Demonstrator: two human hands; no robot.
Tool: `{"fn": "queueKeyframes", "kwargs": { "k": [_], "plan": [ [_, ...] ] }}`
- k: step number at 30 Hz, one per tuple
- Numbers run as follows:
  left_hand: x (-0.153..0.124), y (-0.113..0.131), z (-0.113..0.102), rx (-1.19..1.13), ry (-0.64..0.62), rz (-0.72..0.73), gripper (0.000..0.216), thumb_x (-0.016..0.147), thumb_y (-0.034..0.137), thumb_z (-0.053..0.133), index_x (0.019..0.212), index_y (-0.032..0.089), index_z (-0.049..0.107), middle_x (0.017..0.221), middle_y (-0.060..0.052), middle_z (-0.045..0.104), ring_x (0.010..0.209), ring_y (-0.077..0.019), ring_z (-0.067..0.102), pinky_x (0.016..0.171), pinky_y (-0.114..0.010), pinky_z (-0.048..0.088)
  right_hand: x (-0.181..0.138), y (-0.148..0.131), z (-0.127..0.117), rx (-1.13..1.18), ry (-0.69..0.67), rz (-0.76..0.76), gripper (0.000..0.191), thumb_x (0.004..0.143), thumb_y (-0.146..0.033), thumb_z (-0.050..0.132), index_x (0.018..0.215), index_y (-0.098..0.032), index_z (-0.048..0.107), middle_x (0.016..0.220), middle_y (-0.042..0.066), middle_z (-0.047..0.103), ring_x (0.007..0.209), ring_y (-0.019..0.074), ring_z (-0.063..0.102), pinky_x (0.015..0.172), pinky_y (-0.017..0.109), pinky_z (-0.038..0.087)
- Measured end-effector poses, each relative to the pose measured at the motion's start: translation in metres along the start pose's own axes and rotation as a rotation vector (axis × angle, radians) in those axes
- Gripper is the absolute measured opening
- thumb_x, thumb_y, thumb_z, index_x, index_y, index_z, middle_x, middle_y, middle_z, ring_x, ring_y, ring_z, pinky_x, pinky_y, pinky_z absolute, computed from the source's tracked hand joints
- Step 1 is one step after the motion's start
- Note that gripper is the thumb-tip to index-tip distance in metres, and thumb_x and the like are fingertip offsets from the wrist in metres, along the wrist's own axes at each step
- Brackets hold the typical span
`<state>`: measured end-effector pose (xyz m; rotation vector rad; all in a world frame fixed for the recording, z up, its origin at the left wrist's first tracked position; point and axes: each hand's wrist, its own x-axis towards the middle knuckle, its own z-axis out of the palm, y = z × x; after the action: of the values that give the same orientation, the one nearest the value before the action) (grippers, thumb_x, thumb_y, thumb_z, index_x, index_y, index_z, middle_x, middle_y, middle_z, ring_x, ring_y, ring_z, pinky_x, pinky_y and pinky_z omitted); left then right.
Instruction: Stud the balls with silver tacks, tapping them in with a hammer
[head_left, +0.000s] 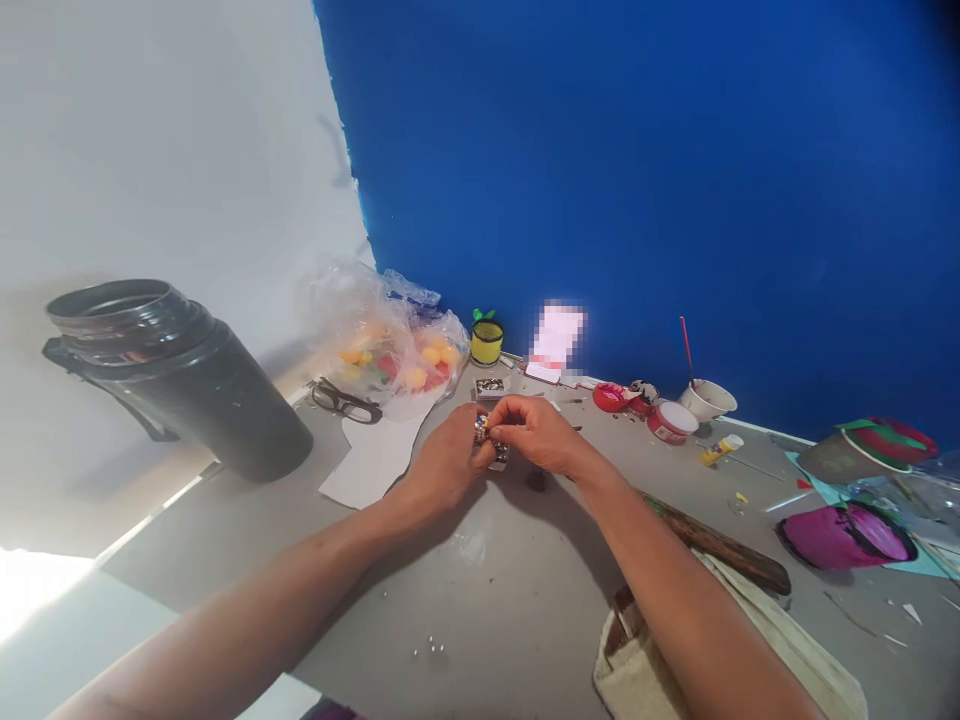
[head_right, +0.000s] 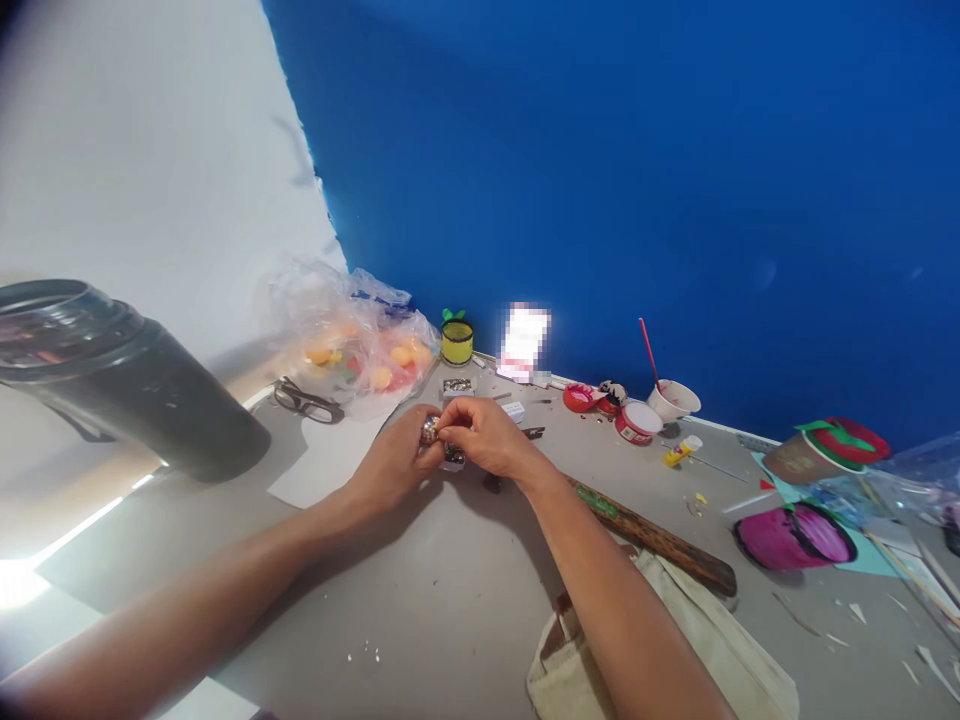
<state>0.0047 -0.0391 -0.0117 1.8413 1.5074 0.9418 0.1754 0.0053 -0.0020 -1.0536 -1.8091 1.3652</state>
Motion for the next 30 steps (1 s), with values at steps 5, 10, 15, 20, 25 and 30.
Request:
{"fn": "queueKeyframes", "kwargs": {
  "k": [5,10,15,20,25,30],
  "plan": [
    [-0.001,-0.001,0.001,0.026,0.093,-0.058,0.015,0.079,0.020,0.064,0.094,0.022,0.062,0.089,-0.006,0.068,0.081,-0.0272,0.061,0.067,-0.033,0.037,0.003,0.001,0.013,0.012,0.054,0.019,0.007,0.078,-0.026,0.068,0.078,-0.023,0.061,0.078,0.002,0.065,0.060,0.0160,0.060,0.048,0.029,0.052],
    [0.002,-0.003,0.003,-0.174,-0.002,-0.027,0.012,0.084,0.022,0.058,0.095,0.021,0.062,0.087,-0.003,0.070,0.078,-0.0227,0.062,0.066,-0.031,0.040,-0.002,-0.007,0.002,0.034,-0.009,0.034,0.016,0.081,-0.036,0.070,0.086,-0.023,0.062,0.082,0.002,0.066,0.071,0.0179,0.063,0.054,0.029,0.054],
    [0.008,-0.005,0.001,-0.375,-0.128,-0.113,0.032,0.084,0.032,0.063,0.114,0.020,0.064,0.069,0.003,0.060,0.062,-0.0168,0.052,0.059,-0.028,0.037,-0.015,-0.018,-0.046,-0.515,-0.096,0.200,0.025,0.084,-0.045,0.066,0.079,-0.021,0.066,0.075,0.002,0.066,0.069,0.0169,0.060,0.059,0.026,0.044],
    [0.012,-0.007,-0.005,-0.594,-0.154,-0.136,0.046,0.079,0.032,0.071,0.123,0.020,0.065,0.070,0.005,0.055,0.060,-0.0127,0.048,0.058,-0.027,0.035,-0.019,-0.008,-0.080,-1.121,-0.220,0.572,0.037,0.060,-0.051,0.086,0.079,-0.022,0.072,0.077,0.004,0.069,0.071,0.0228,0.063,0.058,0.029,0.038],
    [0.013,0.000,-0.010,-0.599,-0.088,-0.171,0.054,0.071,0.023,0.073,0.124,0.019,0.064,0.070,0.006,0.055,0.057,-0.0109,0.046,0.055,-0.026,0.034,-0.015,0.010,-0.087,-1.016,-0.331,0.496,0.031,0.063,-0.048,0.081,0.076,-0.022,0.070,0.070,-0.001,0.064,0.065,0.0183,0.059,0.054,0.027,0.033],
    [0.015,0.006,-0.013,-0.543,-0.001,-0.210,0.041,0.069,0.024,0.072,0.109,0.016,0.066,0.071,0.004,0.061,0.056,-0.0113,0.050,0.056,-0.026,0.041,-0.022,0.006,-0.104,-0.995,-0.183,0.491,0.022,0.070,-0.040,0.071,0.065,-0.020,0.063,0.056,-0.003,0.053,0.055,0.0146,0.051,0.052,0.027,0.026]
  ]
}}
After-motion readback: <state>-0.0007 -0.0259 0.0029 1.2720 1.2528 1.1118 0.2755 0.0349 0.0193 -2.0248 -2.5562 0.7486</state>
